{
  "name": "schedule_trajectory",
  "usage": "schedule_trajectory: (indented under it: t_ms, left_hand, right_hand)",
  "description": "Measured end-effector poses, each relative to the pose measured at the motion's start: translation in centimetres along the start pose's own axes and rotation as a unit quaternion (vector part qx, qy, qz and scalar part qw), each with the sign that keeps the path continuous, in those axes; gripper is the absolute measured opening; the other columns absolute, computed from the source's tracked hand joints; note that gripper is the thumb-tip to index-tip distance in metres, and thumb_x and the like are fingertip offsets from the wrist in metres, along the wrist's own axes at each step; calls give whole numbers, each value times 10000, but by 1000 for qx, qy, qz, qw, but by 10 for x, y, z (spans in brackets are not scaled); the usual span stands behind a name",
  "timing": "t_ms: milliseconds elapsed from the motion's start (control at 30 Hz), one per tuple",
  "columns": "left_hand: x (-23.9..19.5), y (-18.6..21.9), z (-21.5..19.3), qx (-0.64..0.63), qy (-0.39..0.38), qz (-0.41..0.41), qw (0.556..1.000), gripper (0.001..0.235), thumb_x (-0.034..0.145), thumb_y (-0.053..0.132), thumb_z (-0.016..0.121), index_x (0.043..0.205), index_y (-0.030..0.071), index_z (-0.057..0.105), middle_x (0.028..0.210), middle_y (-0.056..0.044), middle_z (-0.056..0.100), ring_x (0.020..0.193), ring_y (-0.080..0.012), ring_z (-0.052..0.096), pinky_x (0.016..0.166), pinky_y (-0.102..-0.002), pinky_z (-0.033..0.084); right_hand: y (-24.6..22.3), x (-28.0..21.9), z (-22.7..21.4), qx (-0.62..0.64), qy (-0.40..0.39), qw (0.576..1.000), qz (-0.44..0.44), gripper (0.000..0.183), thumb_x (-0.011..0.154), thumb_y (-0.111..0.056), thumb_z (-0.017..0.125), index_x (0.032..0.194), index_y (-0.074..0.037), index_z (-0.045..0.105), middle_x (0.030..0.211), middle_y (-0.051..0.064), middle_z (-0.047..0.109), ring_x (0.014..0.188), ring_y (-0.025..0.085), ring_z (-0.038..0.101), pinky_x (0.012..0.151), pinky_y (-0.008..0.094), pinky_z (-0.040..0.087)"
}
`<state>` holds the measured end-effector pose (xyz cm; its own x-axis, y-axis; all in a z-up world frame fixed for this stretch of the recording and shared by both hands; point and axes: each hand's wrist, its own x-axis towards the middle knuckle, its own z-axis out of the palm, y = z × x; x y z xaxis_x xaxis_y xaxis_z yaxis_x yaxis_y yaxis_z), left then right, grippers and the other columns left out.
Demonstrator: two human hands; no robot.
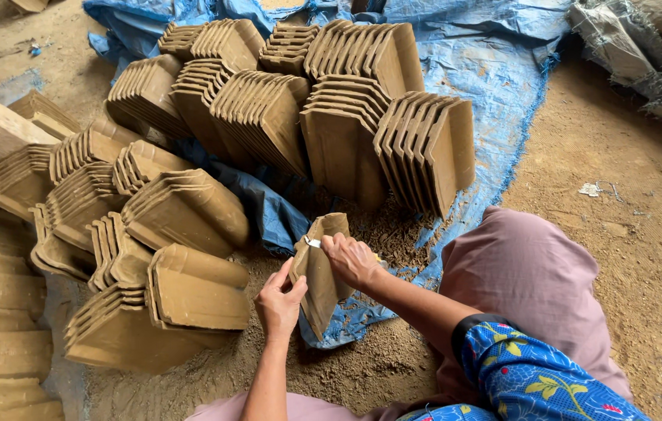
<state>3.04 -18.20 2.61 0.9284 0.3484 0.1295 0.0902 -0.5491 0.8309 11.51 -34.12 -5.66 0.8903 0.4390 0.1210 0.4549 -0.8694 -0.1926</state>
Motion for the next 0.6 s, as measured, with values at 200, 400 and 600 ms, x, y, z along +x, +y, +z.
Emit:
schedule_trajectory:
  t_ms: [200,400,600]
  left_hand:
    - [-6,1,3,2,8,19,1000,473,623,183,767,1090,247,727,811,-33,706,804,-178,704,729,-296,584]
    - [-8,5,8,4,10,32,999,473,612,197,776,1081,241,730,831,-38,707,804,-183,703,721,-293,587]
    - [-11,9,19,-16,15,26,999,467,602,178,775,1066,216,735,901,-57,723,798,-200,710,695,-293,593]
  right_hand:
    - [10,8,-6,-20,12,999,38,122,808,-62,393,927,-89,405,754,79,446,642,326,624,541,424,530]
    - [21,17,0,-42,17,997,70,130,805,-30,367,907,-91,419,740,51,433,615,304,623,519,403,528]
    - [29,26,11,-79,59,990,103,95,812,-57,407,889,-76,459,709,56,454,587,319,635,517,422,532]
